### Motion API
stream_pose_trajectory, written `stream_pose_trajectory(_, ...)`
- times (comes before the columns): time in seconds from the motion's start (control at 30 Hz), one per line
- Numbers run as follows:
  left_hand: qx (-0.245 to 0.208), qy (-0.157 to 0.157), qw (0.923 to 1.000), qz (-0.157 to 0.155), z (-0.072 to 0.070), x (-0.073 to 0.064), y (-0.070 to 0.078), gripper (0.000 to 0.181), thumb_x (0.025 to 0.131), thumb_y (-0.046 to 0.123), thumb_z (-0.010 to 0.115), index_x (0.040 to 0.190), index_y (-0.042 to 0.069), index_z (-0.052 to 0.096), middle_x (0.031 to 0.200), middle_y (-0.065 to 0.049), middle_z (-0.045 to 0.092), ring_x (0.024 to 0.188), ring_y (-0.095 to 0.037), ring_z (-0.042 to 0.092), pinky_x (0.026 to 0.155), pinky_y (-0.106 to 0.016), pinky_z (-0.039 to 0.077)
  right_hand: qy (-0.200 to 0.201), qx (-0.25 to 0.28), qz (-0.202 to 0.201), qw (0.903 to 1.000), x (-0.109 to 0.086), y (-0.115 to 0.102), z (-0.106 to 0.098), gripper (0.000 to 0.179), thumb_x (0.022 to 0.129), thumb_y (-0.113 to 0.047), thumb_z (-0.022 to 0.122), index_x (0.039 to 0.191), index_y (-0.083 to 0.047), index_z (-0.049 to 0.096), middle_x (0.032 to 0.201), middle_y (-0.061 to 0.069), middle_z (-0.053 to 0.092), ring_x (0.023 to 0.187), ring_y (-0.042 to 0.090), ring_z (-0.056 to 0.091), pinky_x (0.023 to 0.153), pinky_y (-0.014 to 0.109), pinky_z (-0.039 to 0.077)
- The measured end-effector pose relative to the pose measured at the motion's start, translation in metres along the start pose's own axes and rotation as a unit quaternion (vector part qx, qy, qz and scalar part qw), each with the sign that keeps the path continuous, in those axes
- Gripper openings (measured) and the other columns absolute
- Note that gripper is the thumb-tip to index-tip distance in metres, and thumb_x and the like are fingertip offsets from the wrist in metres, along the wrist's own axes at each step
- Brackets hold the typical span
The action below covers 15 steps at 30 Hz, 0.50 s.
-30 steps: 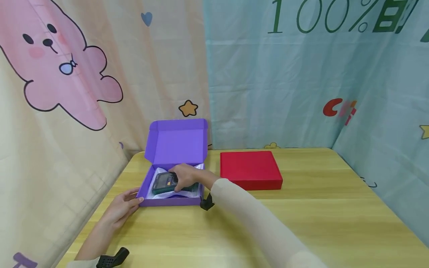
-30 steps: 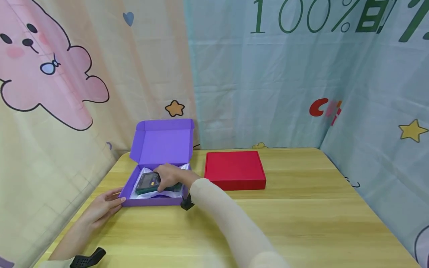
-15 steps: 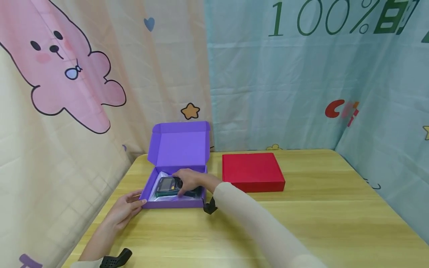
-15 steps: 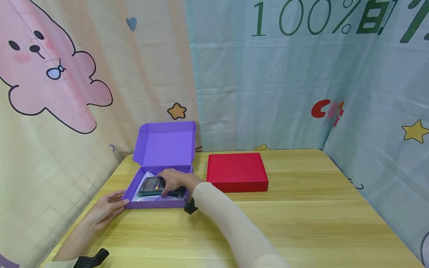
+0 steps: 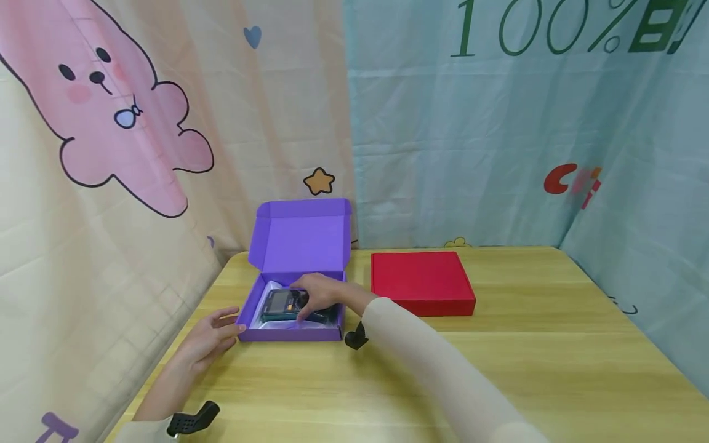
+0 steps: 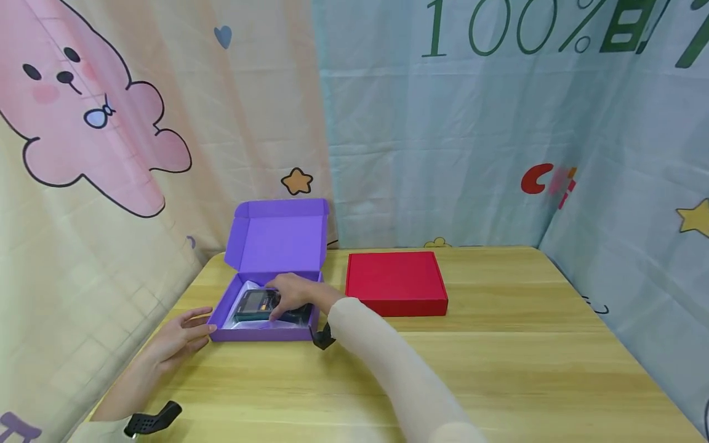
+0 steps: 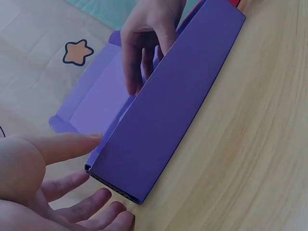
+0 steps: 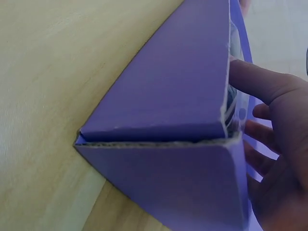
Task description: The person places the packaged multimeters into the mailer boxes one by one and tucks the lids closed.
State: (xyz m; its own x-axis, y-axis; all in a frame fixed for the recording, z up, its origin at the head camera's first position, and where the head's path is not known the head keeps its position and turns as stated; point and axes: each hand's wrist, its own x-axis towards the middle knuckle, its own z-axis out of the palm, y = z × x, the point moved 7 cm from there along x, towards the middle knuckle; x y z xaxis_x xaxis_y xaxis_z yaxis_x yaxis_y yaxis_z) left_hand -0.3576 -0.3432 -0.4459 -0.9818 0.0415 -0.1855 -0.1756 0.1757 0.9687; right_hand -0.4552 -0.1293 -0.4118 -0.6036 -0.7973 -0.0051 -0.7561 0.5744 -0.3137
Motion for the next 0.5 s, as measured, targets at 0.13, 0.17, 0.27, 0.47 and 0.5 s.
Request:
stream_pose_trajectory(0.13,0.01,-0.003,0.9998,0.015,-0.001,0.003,0.008,0.072,0.101,0.01,0.066,0.156,-0.01,0.025,0.156,-0.032,0.031,0.105,-0.009,0.058,0.087,-0.029,0.051,0.009,0.028,0.008,0.9995,-0.006,0.005,-0.008,0.083,0.087,-0.041,0.085,0.153,-0.005,0.05,0.152,0.006,0.053,0.142,0.02,0.044,0.116,0.029,0.033)
stream_pose_trajectory(0.17,0.012,-0.002,0.9997,0.022,-0.001,0.005,0.011,0.07,0.101,0.01,0.065,0.156,-0.01,0.026,0.155,-0.032,0.031,0.105,-0.009,0.058,0.088,-0.028,0.051,0.012,0.036,0.008,0.9993,-0.007,0.005,-0.011,0.082,0.088,-0.04,0.085,0.153,-0.005,0.049,0.152,0.006,0.053,0.142,0.021,0.044,0.116,0.03,0.033)
stream_pose_trajectory(0.27,0.031,-0.002,0.9986,0.044,-0.001,0.012,0.023,0.067,0.104,0.013,0.062,0.155,-0.012,0.026,0.155,-0.033,0.033,0.105,-0.005,0.06,0.093,-0.029,0.051,0.02,0.051,0.009,0.9984,-0.013,0.007,-0.023,0.079,0.091,-0.039,0.082,0.153,-0.004,0.049,0.152,0.008,0.052,0.141,0.023,0.046,0.115,0.031,0.035)
stream_pose_trajectory(0.47,0.06,0.017,0.9952,0.076,0.0,0.028,0.057,0.063,0.107,0.017,0.06,0.156,-0.008,0.03,0.155,-0.031,0.036,0.127,-0.022,0.055,0.115,-0.05,0.036,0.044,0.078,0.003,0.996,-0.023,0.018,-0.048,0.073,0.095,-0.035,0.077,0.153,-0.002,0.048,0.15,0.012,0.054,0.135,0.027,0.052,0.111,0.035,0.042)
stream_pose_trajectory(0.5,0.061,0.02,0.9948,0.08,0.0,0.031,0.063,0.064,0.106,0.017,0.06,0.156,-0.008,0.03,0.156,-0.031,0.036,0.131,-0.028,0.052,0.116,-0.052,0.034,0.048,0.084,0.003,0.9953,-0.024,0.02,-0.052,0.073,0.095,-0.034,0.077,0.154,-0.001,0.047,0.15,0.013,0.054,0.135,0.028,0.052,0.11,0.036,0.043)
